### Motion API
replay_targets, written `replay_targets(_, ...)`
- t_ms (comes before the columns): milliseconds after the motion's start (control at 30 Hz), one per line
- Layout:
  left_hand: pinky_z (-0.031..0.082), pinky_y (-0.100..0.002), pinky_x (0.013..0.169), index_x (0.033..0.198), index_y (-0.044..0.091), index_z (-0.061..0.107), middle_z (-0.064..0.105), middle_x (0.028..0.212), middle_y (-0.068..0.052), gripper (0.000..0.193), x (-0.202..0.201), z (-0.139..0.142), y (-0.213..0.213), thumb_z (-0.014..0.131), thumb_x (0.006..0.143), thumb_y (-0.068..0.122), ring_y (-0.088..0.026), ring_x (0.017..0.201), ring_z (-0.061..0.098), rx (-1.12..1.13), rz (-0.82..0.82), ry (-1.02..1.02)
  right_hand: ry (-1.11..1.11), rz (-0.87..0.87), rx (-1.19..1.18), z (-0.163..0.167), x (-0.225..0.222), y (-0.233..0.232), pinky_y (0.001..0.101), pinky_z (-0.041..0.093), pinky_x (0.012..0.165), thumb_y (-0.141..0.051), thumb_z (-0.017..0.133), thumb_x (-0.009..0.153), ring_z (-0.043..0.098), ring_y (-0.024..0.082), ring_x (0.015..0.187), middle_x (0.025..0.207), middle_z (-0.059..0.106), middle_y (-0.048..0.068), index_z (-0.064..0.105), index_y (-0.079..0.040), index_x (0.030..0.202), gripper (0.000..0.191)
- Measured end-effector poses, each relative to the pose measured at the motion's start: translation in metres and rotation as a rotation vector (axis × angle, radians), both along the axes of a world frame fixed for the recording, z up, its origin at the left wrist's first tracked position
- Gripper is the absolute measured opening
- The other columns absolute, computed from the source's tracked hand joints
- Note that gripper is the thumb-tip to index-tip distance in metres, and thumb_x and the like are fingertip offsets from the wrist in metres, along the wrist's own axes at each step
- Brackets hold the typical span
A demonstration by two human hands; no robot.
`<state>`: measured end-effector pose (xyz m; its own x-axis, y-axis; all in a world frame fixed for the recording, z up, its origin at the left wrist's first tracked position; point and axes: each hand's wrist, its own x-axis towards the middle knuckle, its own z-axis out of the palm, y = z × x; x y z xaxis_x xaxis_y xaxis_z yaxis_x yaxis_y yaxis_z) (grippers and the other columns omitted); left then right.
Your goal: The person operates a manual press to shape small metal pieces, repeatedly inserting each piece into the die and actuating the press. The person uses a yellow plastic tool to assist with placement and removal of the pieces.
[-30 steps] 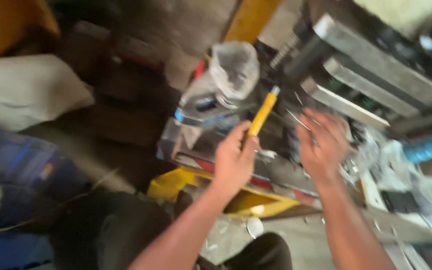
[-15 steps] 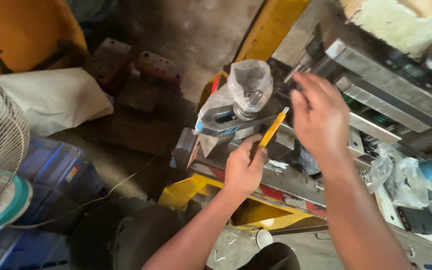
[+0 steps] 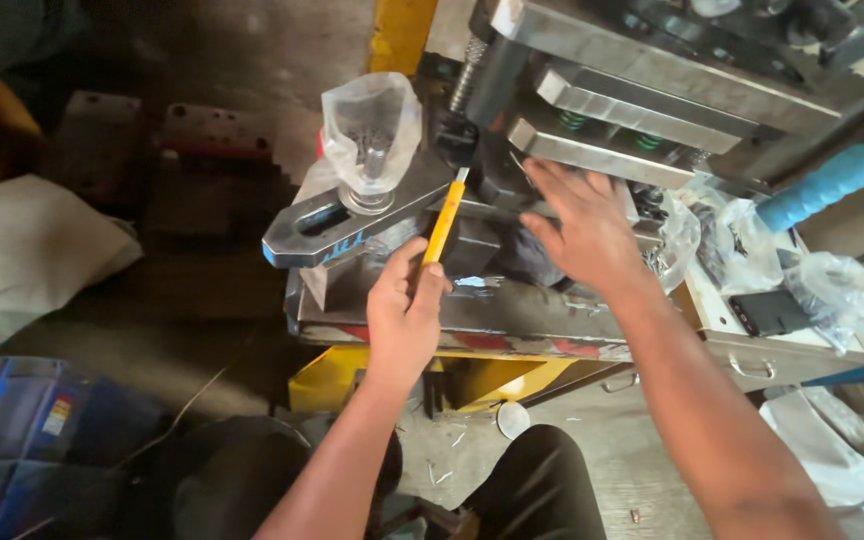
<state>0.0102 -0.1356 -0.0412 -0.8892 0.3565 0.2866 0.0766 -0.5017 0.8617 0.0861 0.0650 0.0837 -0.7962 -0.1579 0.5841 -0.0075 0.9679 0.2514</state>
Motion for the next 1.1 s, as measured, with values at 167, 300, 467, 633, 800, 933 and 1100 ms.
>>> replay_targets(167,0.05,-0.023,0.073,0.133,-0.003,0.058,0.067,0.086,-0.002,0.035,0.002,0.002,-0.003,0.062,0.1,0.01,-0.006,0.078,0.061,-0.052,0.043,0.047,0.05,0.077,-0.03,0.001,-0.006,-0.002,0.0453,0.048,0.097,-0.011,0.074,0.093,0.066,0.028,0.12,0.121,0.075,0.003,0.077,-0.011,0.117,0.025)
replay_targets(300,0.05,-0.022,0.073,0.133,-0.002,0.058,0.068,0.084,-0.002,0.035,0.001,0.002,-0.005,0.061,0.101,0.011,-0.006,0.077,0.061,-0.091,0.044,0.053,0.134,0.131,-0.118,-0.011,-0.01,0.003,0.0419,0.05,0.097,-0.011,0.077,0.095,0.071,0.027,0.112,0.109,0.076,0.005,0.077,-0.008,0.103,0.009)
replay_targets(467,0.049,-0.022,0.072,0.133,-0.003,0.058,0.067,0.082,-0.002,0.036,0.0,0.004,-0.003,0.061,0.101,0.011,-0.006,0.076,0.06,-0.075,0.02,0.018,0.19,0.118,-0.386,-0.024,-0.022,0.006,0.0399,0.051,0.1,-0.014,0.077,0.097,0.07,0.028,0.112,0.116,0.074,0.01,0.075,-0.006,0.106,0.012)
replay_targets(633,0.05,-0.022,0.072,0.133,-0.003,0.059,0.066,0.083,-0.001,0.035,0.001,0.006,-0.005,0.062,0.101,0.01,-0.005,0.076,0.06,-0.054,0.041,0.037,0.134,0.07,-0.36,-0.019,-0.024,-0.002,0.0441,0.044,0.108,-0.018,0.076,0.096,0.065,0.032,0.121,0.129,0.071,0.011,0.073,-0.008,0.12,0.027)
replay_targets(800,0.049,-0.022,0.07,0.132,-0.002,0.06,0.066,0.082,-0.001,0.034,0.001,0.006,-0.006,0.063,0.1,0.009,-0.005,0.075,0.058,-0.071,0.052,0.039,0.017,0.029,-0.093,-0.01,-0.016,-0.007,0.0526,0.033,0.113,-0.041,0.078,0.09,0.059,0.038,0.13,0.136,0.068,0.009,0.053,-0.008,0.148,0.071)
replay_targets(933,0.049,-0.022,0.07,0.132,-0.002,0.059,0.065,0.082,0.0,0.033,0.004,0.006,-0.005,0.063,0.1,0.009,-0.005,0.075,0.058,-0.079,0.038,0.036,-0.228,-0.105,-0.173,0.001,-0.023,0.007,0.0533,0.032,0.109,-0.057,0.07,0.087,0.052,0.038,0.133,0.144,0.061,0.016,0.048,-0.008,0.152,0.084)
replay_targets(1100,0.049,-0.022,0.072,0.133,-0.004,0.058,0.066,0.085,-0.001,0.036,0.005,0.007,-0.004,0.062,0.1,0.008,-0.005,0.078,0.06,-0.071,0.022,0.022,-0.507,-0.16,-0.426,0.02,-0.037,0.049,0.0467,0.028,0.116,-0.066,0.06,0.09,0.034,0.044,0.146,0.156,0.04,0.029,0.032,-0.002,0.157,0.096)
